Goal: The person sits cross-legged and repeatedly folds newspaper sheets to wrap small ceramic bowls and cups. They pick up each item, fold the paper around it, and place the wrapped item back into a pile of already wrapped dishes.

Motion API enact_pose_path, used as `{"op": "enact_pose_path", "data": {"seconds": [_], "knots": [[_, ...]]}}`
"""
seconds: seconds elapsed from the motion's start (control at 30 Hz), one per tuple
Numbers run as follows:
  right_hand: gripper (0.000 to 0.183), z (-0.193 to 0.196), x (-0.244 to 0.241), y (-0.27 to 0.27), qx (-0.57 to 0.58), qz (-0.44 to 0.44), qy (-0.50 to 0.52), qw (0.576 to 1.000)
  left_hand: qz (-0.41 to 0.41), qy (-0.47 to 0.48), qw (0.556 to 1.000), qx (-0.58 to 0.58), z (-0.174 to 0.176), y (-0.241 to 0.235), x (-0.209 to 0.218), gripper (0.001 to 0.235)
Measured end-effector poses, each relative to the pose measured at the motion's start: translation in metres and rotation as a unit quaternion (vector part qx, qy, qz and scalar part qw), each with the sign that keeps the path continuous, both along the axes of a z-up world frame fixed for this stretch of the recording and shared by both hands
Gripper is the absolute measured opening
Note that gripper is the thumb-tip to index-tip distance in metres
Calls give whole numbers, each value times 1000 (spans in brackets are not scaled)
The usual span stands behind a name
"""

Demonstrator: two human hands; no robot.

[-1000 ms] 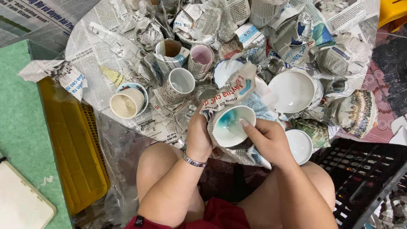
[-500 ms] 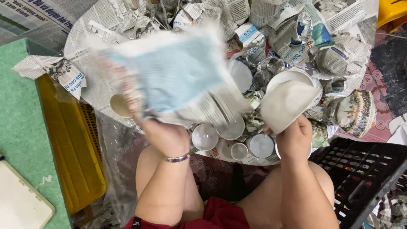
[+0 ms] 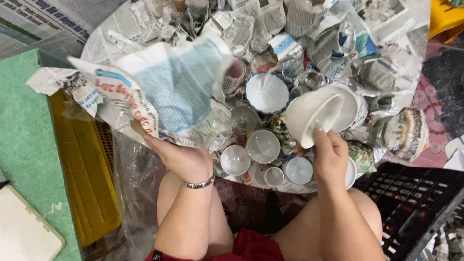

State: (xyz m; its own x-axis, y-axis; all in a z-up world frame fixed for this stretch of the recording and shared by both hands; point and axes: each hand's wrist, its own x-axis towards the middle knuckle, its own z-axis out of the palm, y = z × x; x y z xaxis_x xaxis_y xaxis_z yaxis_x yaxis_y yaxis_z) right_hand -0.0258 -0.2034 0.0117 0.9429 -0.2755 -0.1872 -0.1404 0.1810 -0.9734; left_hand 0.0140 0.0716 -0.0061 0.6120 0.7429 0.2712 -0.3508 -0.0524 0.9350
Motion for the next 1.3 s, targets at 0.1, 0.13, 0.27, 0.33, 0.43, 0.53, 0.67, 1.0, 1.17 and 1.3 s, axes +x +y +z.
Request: {"op": "enact_pose_path", "data": {"seconds": [0.1,0.13,0.27,0.33,0.43,0.53,0.67,1.0,1.17,1.3], "knots": [[39,3,6,7,-59,11,21,998,-21,-35,995,-88,7,-9,6,52],[38,4,10,8,-74,16,28,997,-48,-74,981,-175,10,-11,8,52],[41,18,15,13,-318,32,58,946,30,98,982,160,19,-16,3,51],[42,30,25,11,-469,35,27,882,39,125,970,205,23,-19,3,52],[40,47,32,14,-580,46,-43,812,-20,31,998,-57,26,-20,8,56],[44,59,55,16,-643,68,-75,759,-25,-4,990,-135,25,-15,17,58],[40,61,92,17,-732,95,-83,669,-1,1,990,-144,24,-3,24,63],[14,23,174,35,-869,182,-64,456,-11,-37,982,-184,44,11,27,66],[15,-3,186,36,-881,222,-44,416,-23,-41,983,-177,29,9,26,67],[16,-20,192,40,-911,218,-45,348,-9,-11,984,-179,4,12,27,66]]}}
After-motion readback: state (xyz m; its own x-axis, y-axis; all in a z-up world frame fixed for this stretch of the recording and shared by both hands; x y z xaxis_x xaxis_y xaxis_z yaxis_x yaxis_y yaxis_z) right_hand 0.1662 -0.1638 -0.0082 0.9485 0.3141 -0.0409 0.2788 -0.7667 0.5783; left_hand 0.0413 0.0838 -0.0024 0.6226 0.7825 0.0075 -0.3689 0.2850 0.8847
